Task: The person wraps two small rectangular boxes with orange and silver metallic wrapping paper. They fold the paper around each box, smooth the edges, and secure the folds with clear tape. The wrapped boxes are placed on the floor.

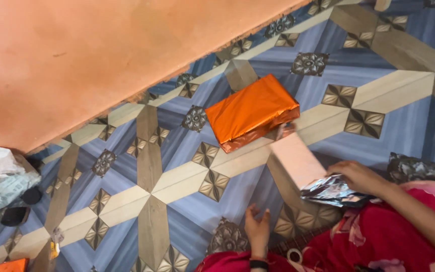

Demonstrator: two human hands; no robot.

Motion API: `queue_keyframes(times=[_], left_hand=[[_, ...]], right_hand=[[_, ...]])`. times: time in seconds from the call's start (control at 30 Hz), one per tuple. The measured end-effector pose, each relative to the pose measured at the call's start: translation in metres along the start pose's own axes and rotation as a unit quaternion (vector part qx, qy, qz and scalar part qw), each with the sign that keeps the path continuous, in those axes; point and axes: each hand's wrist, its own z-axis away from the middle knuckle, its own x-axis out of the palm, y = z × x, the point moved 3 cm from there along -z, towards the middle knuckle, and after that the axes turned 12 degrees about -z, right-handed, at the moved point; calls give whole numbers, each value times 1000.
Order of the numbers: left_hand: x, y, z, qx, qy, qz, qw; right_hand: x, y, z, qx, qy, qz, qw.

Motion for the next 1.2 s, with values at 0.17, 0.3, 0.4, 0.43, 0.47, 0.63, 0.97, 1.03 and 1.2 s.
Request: queue_keyframes(times=[0.17, 0.3, 0.4, 0.43, 0.47, 0.63, 0.97, 1.03, 1.2], left_hand=[[-1, 9, 9, -39, 19, 47, 998], [-11, 6, 12, 73, 98, -57, 991], [-9, -5, 6, 20, 72, -86, 993], [-10, -8, 2, -3, 58, -62, 996], [-9, -11, -4, -25, 43, -37, 998], [-3, -26, -27, -143, 57, 212, 965], [49, -57, -22, -279, -62, 429, 857], [47, -58, -21, -334, -50, 391, 856], [32, -34, -20, -333, 80, 445, 827]], right_hand=[[24, -14, -3, -31, 11, -36, 999], [14, -14, 1, 18, 123, -53, 991], [1, -4, 12, 152, 175, 15, 973], [-4, -2, 17, 163, 218, 32, 962], [-10, -1, 22, 173, 260, 50, 949], [-26, -28, 42, 111, 421, 130, 891], [87, -124, -25, -110, 34, 136, 984], [88, -107, -36, -6, -46, 179, 983], [77, -76, -31, 110, 12, 66, 992]])
